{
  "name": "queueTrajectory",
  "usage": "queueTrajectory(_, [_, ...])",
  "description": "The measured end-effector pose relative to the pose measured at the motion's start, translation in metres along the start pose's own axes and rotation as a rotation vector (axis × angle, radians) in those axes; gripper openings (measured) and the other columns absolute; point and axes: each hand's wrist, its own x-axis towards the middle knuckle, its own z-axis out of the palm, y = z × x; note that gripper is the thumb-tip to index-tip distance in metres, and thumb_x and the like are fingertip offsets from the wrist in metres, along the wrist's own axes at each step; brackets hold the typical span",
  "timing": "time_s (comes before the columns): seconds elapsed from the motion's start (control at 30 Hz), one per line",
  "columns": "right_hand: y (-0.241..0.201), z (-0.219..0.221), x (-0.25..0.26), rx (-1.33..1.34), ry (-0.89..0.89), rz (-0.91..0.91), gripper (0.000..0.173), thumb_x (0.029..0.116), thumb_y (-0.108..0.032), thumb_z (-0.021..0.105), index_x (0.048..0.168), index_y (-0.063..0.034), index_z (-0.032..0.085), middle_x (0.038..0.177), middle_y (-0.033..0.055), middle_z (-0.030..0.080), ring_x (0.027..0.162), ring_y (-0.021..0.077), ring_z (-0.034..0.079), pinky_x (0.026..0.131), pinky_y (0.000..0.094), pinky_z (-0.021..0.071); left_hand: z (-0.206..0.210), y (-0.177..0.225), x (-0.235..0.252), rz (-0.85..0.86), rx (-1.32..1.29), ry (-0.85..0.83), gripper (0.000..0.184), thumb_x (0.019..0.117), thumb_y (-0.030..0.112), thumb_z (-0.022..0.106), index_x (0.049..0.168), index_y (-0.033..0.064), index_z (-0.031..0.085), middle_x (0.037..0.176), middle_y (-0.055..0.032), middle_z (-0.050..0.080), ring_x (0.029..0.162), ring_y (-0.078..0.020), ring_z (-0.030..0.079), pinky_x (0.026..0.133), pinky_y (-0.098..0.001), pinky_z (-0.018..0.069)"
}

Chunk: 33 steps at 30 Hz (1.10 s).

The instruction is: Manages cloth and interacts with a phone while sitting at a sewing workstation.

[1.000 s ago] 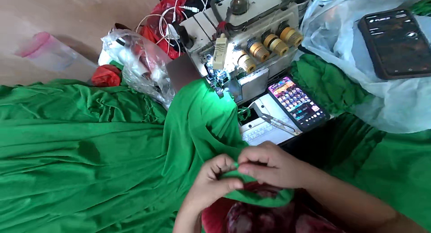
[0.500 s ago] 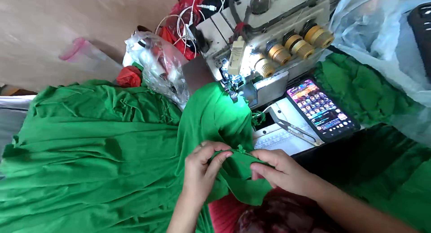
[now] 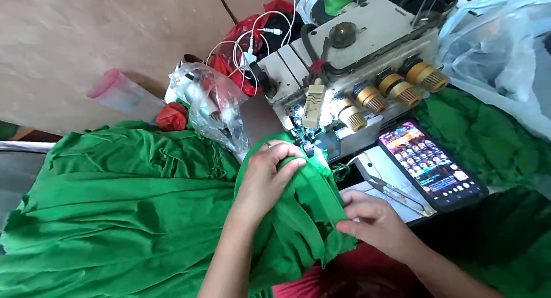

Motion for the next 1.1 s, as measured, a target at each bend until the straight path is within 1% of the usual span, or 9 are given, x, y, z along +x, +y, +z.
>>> queueTrajectory(0.13, [0.000,-0.012,-0.001,0.000,-0.047,-0.023,0.014,0.0917,-0.029,0.075,0.084,-0.0171,0.075,0.095,-0.0082,0.068,0.087,-0.0080,0.060,0.070,0.0072,0.0493,0.001,0.005,-0.004,-0.012,0.073,0.015,0.017,0.1012,0.021,0.060,0.097,0.0130,0.075,0.103,0.0038,0.071,0.100,-0.0026,0.065,0.086,-0.0223,0.0532])
queueTrajectory(0.23, [0.007,-0.014,0.004,-0.037,0.010,0.057,0.017,0.0907,-0.027,0.074,0.079,-0.0144,0.070,0.092,-0.0071,0.069,0.087,-0.0044,0.063,0.072,0.0110,0.0529,0.014,0.007,0.000,-0.029,0.200,0.121,0.012,0.0982,0.020,0.065,0.095,0.0134,0.074,0.101,0.0006,0.071,0.095,-0.0071,0.066,0.082,-0.0261,0.0549])
queueTrajectory(0.3, [0.008,-0.010,0.006,-0.046,0.051,0.124,0.017,0.0898,-0.024,0.074,0.079,-0.0130,0.067,0.085,-0.0072,0.067,0.075,-0.0043,0.061,0.064,0.0118,0.0512,0.021,0.008,0.001,-0.014,0.277,0.167,0.011,0.0970,0.019,0.066,0.096,0.0112,0.073,0.102,-0.0034,0.071,0.095,-0.0124,0.067,0.081,-0.0303,0.0562])
queueTrajectory(0.4, [0.002,-0.003,0.009,-0.074,0.050,0.233,0.018,0.0891,-0.021,0.073,0.094,-0.0139,0.058,0.073,-0.0119,0.062,0.061,-0.0063,0.058,0.057,0.0114,0.0497,0.030,0.017,-0.002,-0.028,0.425,0.161,0.015,0.1008,0.017,0.061,0.100,0.0051,0.069,0.108,-0.0117,0.068,0.098,-0.0236,0.068,0.081,-0.0382,0.0583])
queueTrajectory(0.5, [-0.004,-0.004,0.011,-0.039,-0.034,0.281,0.024,0.0933,-0.024,0.070,0.111,-0.0106,0.064,0.071,-0.0129,0.064,0.058,-0.0062,0.058,0.054,0.0123,0.0496,0.038,0.022,-0.001,-0.055,0.509,0.168,0.019,0.1031,0.015,0.054,0.102,-0.0001,0.065,0.113,-0.0180,0.065,0.101,-0.0300,0.068,0.083,-0.0406,0.0583])
queueTrajectory(0.57, [-0.007,-0.007,0.018,0.004,-0.041,0.243,0.013,0.0953,-0.024,0.069,0.102,-0.0121,0.069,0.070,-0.0132,0.065,0.058,-0.0062,0.059,0.052,0.0124,0.0500,0.038,0.021,0.010,-0.112,0.529,0.158,0.022,0.1017,0.012,0.054,0.106,-0.0067,0.064,0.112,-0.0255,0.063,0.102,-0.0378,0.067,0.083,-0.0471,0.0573])
queueTrajectory(0.67, [-0.014,-0.011,0.033,0.037,-0.023,0.137,0.007,0.0954,-0.020,0.069,0.093,-0.0137,0.069,0.069,-0.0142,0.064,0.058,-0.0066,0.058,0.053,0.0119,0.0488,0.033,0.024,0.031,-0.297,0.504,0.064,0.029,0.0977,0.007,0.054,0.118,-0.0132,0.061,0.126,-0.0340,0.056,0.118,-0.0461,0.059,0.094,-0.0562,0.0515])
queueTrajectory(0.77, [-0.017,-0.008,0.035,0.023,-0.010,0.117,0.008,0.0941,-0.020,0.070,0.091,-0.0130,0.069,0.067,-0.0142,0.063,0.057,-0.0072,0.056,0.053,0.0109,0.0475,0.033,0.022,0.034,-0.312,0.512,0.078,0.032,0.0990,0.007,0.052,0.122,-0.0137,0.059,0.129,-0.0340,0.056,0.121,-0.0458,0.058,0.097,-0.0556,0.0502])
queueTrajectory(1.1, [-0.022,0.003,0.045,0.053,0.009,0.127,0.007,0.0937,-0.013,0.070,0.095,-0.0068,0.069,0.072,-0.0088,0.069,0.056,-0.0018,0.063,0.049,0.0160,0.0546,0.026,-0.001,0.044,-0.155,0.387,0.217,0.019,0.0959,0.005,0.059,0.108,-0.0087,0.062,0.115,-0.0289,0.062,0.110,-0.0434,0.064,0.091,-0.0564,0.0530])
